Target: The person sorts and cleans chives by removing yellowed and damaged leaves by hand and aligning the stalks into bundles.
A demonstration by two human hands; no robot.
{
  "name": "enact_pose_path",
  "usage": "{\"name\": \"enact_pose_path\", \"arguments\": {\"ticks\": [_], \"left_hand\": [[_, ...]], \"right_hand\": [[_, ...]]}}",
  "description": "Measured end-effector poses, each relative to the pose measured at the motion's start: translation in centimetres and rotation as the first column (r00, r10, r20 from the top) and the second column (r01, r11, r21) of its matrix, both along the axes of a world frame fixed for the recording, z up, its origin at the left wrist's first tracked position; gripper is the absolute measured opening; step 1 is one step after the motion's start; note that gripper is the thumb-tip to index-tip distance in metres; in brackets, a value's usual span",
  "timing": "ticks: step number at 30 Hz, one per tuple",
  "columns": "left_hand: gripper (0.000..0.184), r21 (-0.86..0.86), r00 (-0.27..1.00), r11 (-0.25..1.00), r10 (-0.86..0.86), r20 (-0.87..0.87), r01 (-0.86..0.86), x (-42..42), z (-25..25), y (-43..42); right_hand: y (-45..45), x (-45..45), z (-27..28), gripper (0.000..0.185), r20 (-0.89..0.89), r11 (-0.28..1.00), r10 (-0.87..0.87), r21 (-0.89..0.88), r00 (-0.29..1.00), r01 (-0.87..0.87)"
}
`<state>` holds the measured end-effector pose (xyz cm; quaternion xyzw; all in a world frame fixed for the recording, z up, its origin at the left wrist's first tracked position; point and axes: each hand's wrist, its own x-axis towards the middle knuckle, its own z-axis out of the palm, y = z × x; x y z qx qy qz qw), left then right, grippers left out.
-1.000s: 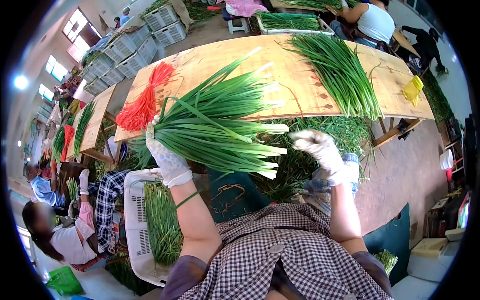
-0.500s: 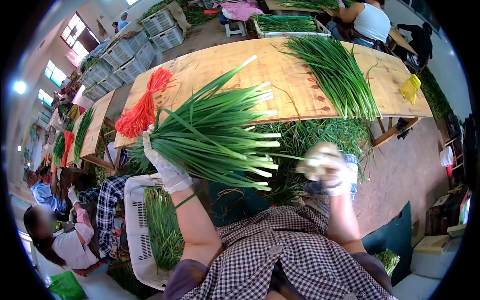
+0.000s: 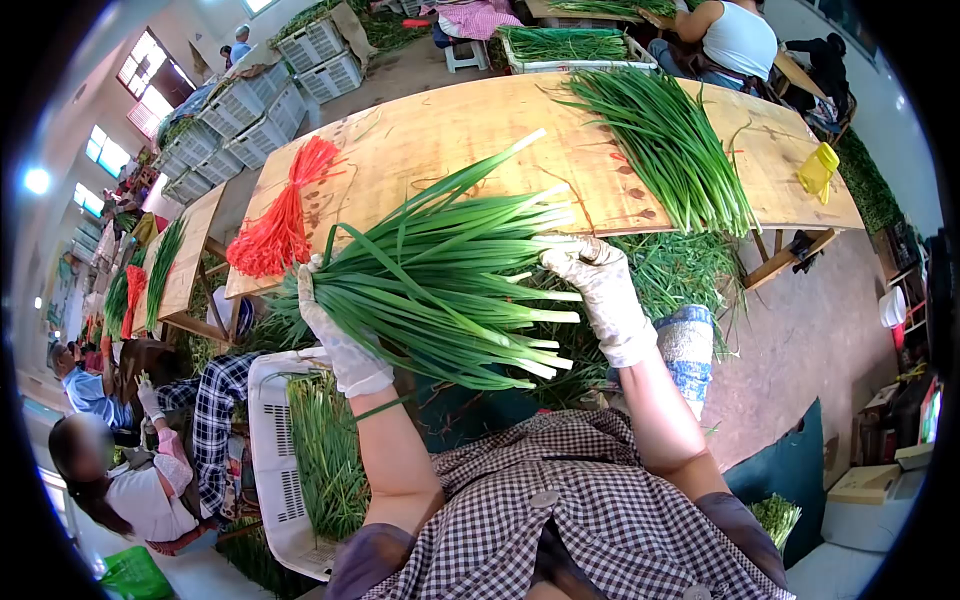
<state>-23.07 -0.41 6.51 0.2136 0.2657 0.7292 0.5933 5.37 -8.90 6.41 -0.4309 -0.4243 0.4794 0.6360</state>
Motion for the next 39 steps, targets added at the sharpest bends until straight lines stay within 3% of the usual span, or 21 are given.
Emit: {"name": "enact_pose_path", "arguments": {"ticks": [2,5,8,9,11,15,18,19,20,21,23,25,26,27,28,29,31,33,34,38,39], "left_hand": [[0.023,0.023,0.999,1.0,-0.017,0.032,0.016,-0.2,-0.5,0.2],[0.022,0.018,0.997,1.0,0.008,0.074,-0.009,0.4,-0.1,0.0],[0.019,-0.027,0.997,1.0,0.002,0.073,0.0,0.6,0.8,-0.3],[0.019,-0.027,0.997,1.0,0.002,0.075,0.0,0.2,0.4,0.1],[0.022,0.043,0.991,0.996,-0.083,0.105,0.079,-0.4,-0.6,1.1],[0.023,0.062,0.984,0.996,-0.067,0.166,0.058,0.5,-0.6,1.4],[0.017,0.057,0.996,0.997,-0.05,0.068,0.046,-0.5,-0.1,1.5],[0.014,0.03,0.998,0.999,-0.033,0.044,0.032,-0.5,0.9,1.0],[0.012,0.173,0.997,0.983,0.063,0.038,-0.069,0.0,1.8,0.3],[0.012,0.173,0.997,0.982,0.064,0.038,-0.069,-1.0,1.3,0.9],[0.014,0.369,0.993,0.927,-0.095,0.068,0.063,-3.9,-0.4,2.3],[0.017,0.401,0.991,0.911,-0.126,0.05,0.095,-2.8,0.6,1.3],[0.017,0.402,0.989,0.909,-0.14,0.053,0.107,-2.1,1.0,0.7],[0.018,0.402,0.987,0.908,-0.152,0.055,0.117,-1.8,1.1,0.4],[0.018,0.453,0.98,0.882,-0.184,0.079,0.129,-2.3,0.1,1.3],[0.018,0.454,0.98,0.881,-0.185,0.076,0.131,-2.3,-0.3,1.4],[0.019,0.408,0.944,0.888,-0.293,0.152,0.21,-2.6,-0.7,1.6],[0.02,0.439,0.959,0.876,-0.267,0.096,0.2,-3.1,-1.0,2.0],[0.021,0.425,0.963,0.886,-0.25,0.103,0.184,-3.2,-1.1,2.0],[0.024,0.356,0.991,0.933,-0.097,0.09,0.059,-1.8,0.8,0.6],[0.024,0.357,0.991,0.933,-0.096,0.094,0.057,-1.9,0.9,0.8]], "right_hand": [[0.0,-0.1,0.0,0.026,-0.026,1.0,0.022,0.003,0.999,-0.022],[-0.8,-0.3,0.4,0.023,0.097,1.0,0.001,-0.029,0.995,0.002],[-1.9,0.2,0.1,0.018,0.423,0.986,0.126,0.046,0.897,-0.161],[-2.3,0.4,0.0,0.021,0.384,0.963,0.243,0.015,0.891,-0.269],[-3.9,1.1,0.6,0.019,0.419,0.96,0.28,-0.108,0.864,-0.259],[-5.5,1.9,0.1,0.019,0.698,0.993,0.041,0.048,0.715,-0.104],[-6.6,4.1,1.2,0.008,0.636,0.981,0.09,0.077,0.767,-0.178],[-7.2,5.5,1.4,0.007,0.587,0.988,0.1,0.034,0.803,-0.149],[-7.9,6.9,0.9,0.007,0.371,0.999,0.051,-0.032,0.927,-0.043],[-8.1,9.2,0.2,0.01,0.322,0.991,-0.042,-0.106,0.946,0.08],[-7.1,12.3,-1.6,0.017,0.729,0.885,-0.219,-0.131,0.648,0.447],[-6.1,10.4,-1.0,0.026,0.705,0.927,-0.248,-0.026,0.664,0.374],[-5.7,8.5,0.1,0.035,0.433,0.969,-0.111,-0.153,0.894,0.195],[-5.1,6.7,1.1,0.04,0.245,0.993,0.01,-0.118,0.969,0.019],[-4.6,5.1,1.9,0.041,0.194,0.986,0.096,-0.154,0.976,-0.067],[-3.9,3.7,1.8,0.036,0.304,0.988,0.102,-0.142,0.947,-0.061],[-2.5,2.5,0.5,0.029,0.213,0.968,0.158,-0.225,0.964,-0.109],[-1.8,1.6,-0.4,0.024,0.239,0.99,0.105,-0.119,0.965,-0.078],[-2.0,1.5,-0.6,0.02,0.06,0.989,0.129,-0.084,0.99,-0.124],[-3.4,2.9,-1.4,0.021,0.287,0.97,0.239,-0.104,0.928,-0.218],[-4.0,4.0,-1.1,0.021,0.517,0.971,0.235,-0.094,0.823,-0.219]]}}
